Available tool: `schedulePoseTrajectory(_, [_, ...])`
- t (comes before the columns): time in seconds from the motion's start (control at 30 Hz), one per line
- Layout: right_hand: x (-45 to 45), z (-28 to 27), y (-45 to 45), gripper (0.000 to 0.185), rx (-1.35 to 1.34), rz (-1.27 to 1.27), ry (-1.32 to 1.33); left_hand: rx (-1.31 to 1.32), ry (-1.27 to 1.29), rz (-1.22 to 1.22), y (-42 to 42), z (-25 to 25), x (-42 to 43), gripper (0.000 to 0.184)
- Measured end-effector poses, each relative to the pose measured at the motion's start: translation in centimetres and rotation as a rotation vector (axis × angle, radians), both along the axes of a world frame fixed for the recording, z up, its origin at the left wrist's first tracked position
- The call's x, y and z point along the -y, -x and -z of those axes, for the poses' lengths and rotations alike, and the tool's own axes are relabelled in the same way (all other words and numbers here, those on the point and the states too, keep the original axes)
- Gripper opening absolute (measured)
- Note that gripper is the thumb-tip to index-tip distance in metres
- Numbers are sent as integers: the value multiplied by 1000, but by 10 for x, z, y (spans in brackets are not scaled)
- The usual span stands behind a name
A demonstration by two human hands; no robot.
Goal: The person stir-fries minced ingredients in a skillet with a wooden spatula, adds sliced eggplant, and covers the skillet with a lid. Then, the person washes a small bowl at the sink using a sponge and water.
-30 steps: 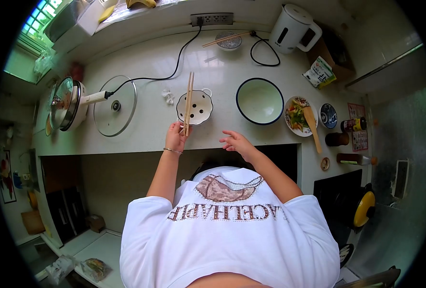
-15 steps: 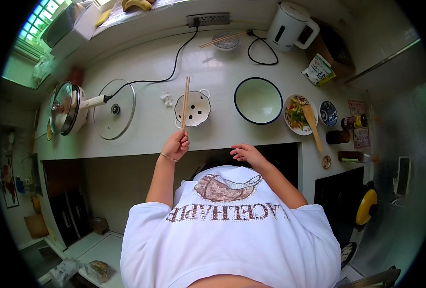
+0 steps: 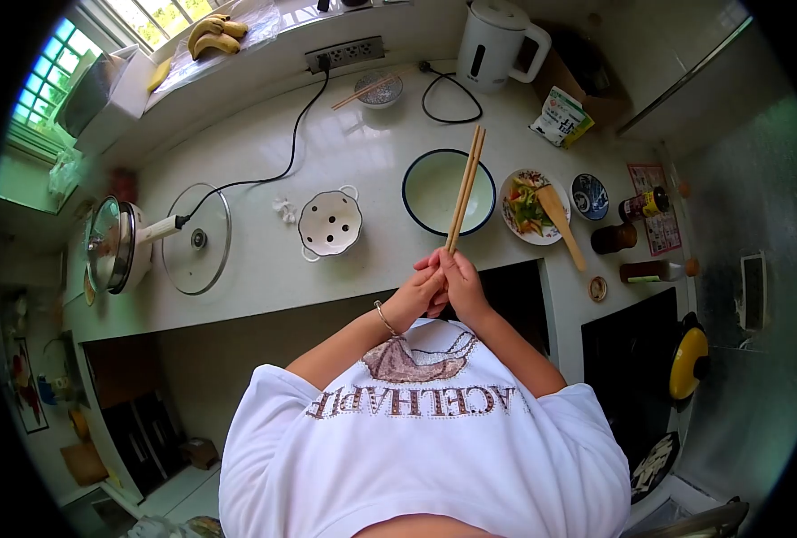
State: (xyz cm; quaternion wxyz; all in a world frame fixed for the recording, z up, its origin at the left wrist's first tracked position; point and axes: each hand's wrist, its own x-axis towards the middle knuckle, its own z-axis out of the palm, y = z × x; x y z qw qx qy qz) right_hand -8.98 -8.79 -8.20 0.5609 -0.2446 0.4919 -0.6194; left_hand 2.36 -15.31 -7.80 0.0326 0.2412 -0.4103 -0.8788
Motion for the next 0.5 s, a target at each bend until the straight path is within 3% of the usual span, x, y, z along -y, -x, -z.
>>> schedulePoseTrajectory(0.03, [0, -2, 0, 27, -37, 79, -8, 47, 130, 110, 2, 3, 0, 29])
schedulePoseTrajectory(0.2, [0, 11, 47, 27, -77, 234, -65, 173, 130, 230, -3, 0, -1, 32])
schedulePoseTrajectory(0.27, [-5, 19, 73, 29, -453, 320, -264, 170, 125, 100, -16, 6, 3, 30])
schedulePoseTrajectory(0.33, [-14, 44, 99, 30, -826, 445, -223, 204, 114, -2, -33, 17, 7, 26])
schedulePoseTrajectory(0.4, [-26, 50, 124, 27, -922, 514, -330, 225, 73, -98, -53, 27, 9, 24])
schedulePoseTrajectory(0.47, [-38, 55, 149, 24, -1194, 565, -374, 256, -2, -195, -71, 33, 6, 21])
schedulePoseTrajectory(0.5, [-43, 48, 156, 24, -1308, 464, -504, 289, -28, -235, -78, 36, 4, 20])
